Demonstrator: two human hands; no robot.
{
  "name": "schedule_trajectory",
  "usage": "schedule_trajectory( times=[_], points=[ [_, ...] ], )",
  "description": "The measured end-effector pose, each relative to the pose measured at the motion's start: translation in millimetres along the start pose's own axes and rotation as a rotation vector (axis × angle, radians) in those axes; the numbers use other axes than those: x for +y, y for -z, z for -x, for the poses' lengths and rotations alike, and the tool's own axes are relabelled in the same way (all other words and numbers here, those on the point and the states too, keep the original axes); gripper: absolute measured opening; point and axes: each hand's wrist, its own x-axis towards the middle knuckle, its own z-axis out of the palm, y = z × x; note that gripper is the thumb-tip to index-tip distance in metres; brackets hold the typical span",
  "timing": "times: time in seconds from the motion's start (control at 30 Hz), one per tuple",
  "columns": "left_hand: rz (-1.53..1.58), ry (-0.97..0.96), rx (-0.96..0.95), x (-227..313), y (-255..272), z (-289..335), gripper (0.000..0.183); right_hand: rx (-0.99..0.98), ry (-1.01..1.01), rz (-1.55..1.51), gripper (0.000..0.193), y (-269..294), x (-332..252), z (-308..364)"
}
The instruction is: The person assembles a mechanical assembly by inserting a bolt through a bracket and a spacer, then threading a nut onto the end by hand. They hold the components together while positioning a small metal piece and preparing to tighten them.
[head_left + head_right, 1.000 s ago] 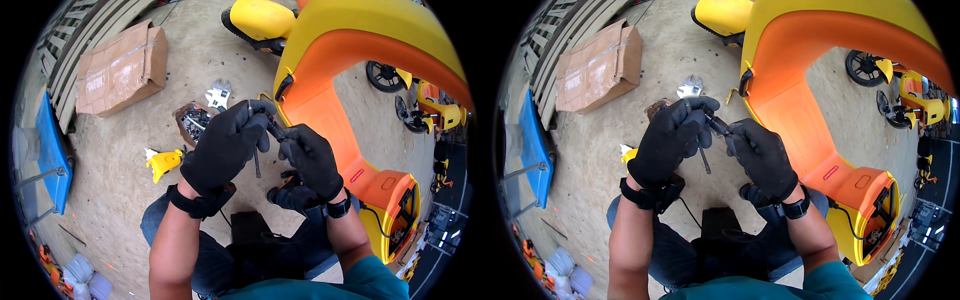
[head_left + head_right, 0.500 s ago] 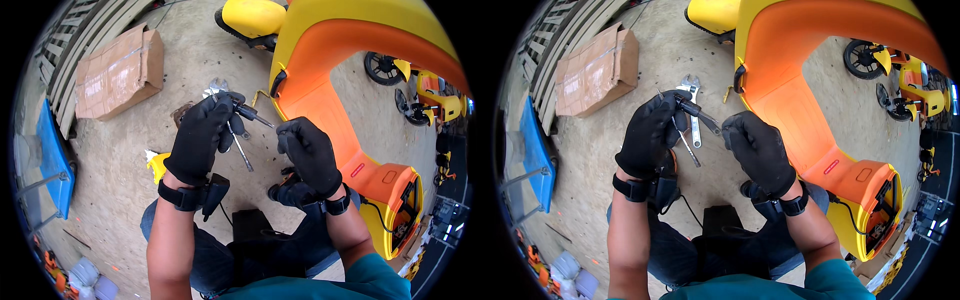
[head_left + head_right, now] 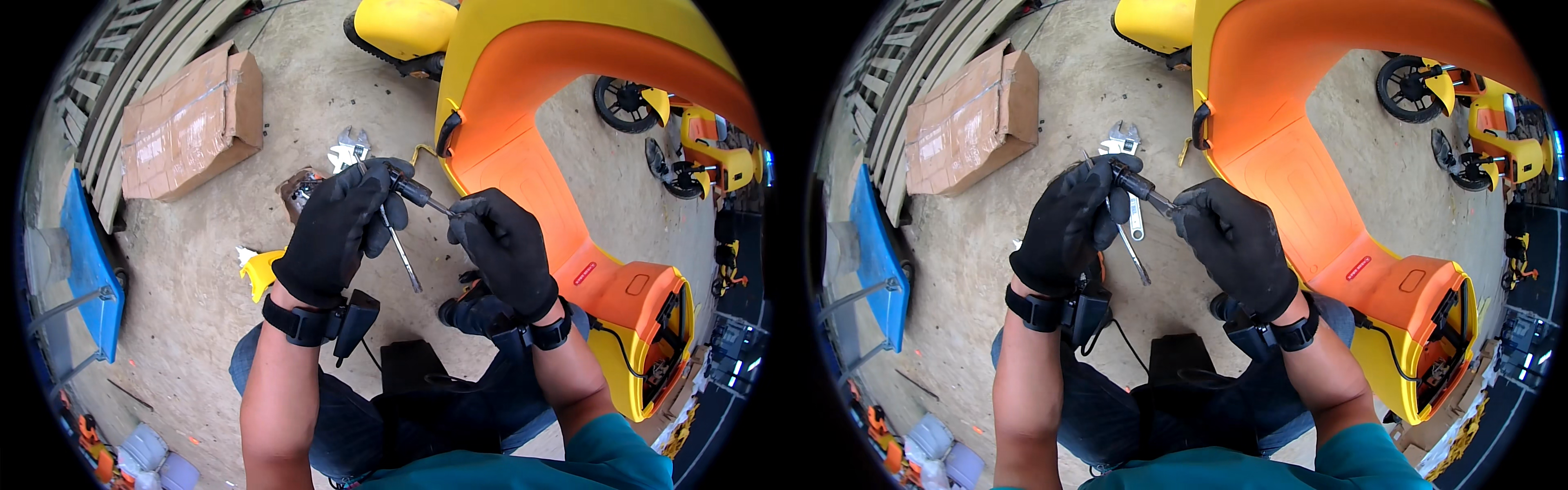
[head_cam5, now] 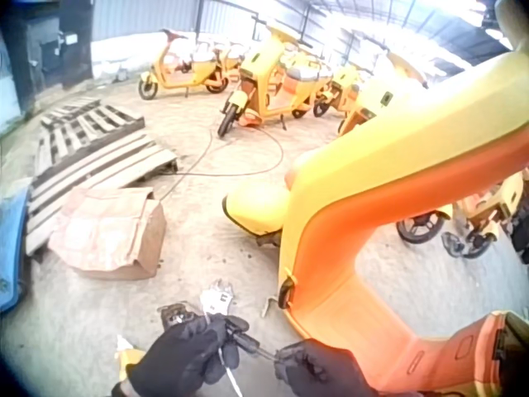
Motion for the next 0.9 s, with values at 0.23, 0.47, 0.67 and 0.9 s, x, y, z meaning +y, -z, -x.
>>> schedule_trajectory(
  times=[0.23, 0.47, 0.67, 0.9],
  points=[
    [-0.082, 0.051, -0.045, 6.0, -11.1, 0.6, 0.031, -0.045, -0.239, -0.268, 0.017, -3.2, -10.6, -5.3],
    [-0.045, 0.039, -0.189, -5.7, -15.6, -1.2, 0.03, -0.069, -0.143, 0.036, 0.02, 0.2, -2.9, -6.1],
    [-0.035, 0.107, -0.15, -5.2, -19.8, -2.1, 0.027, -0.058, -0.083, 0.015, 0.021, 4.4, -0.2, -6.4],
    [-0.125, 0.114, -0.051, -10.1, -26.8, -2.6, 0.024, -0.123, -0.055, 0.032, 0.025, 7.8, -6.5, -3.9]
  ],
)
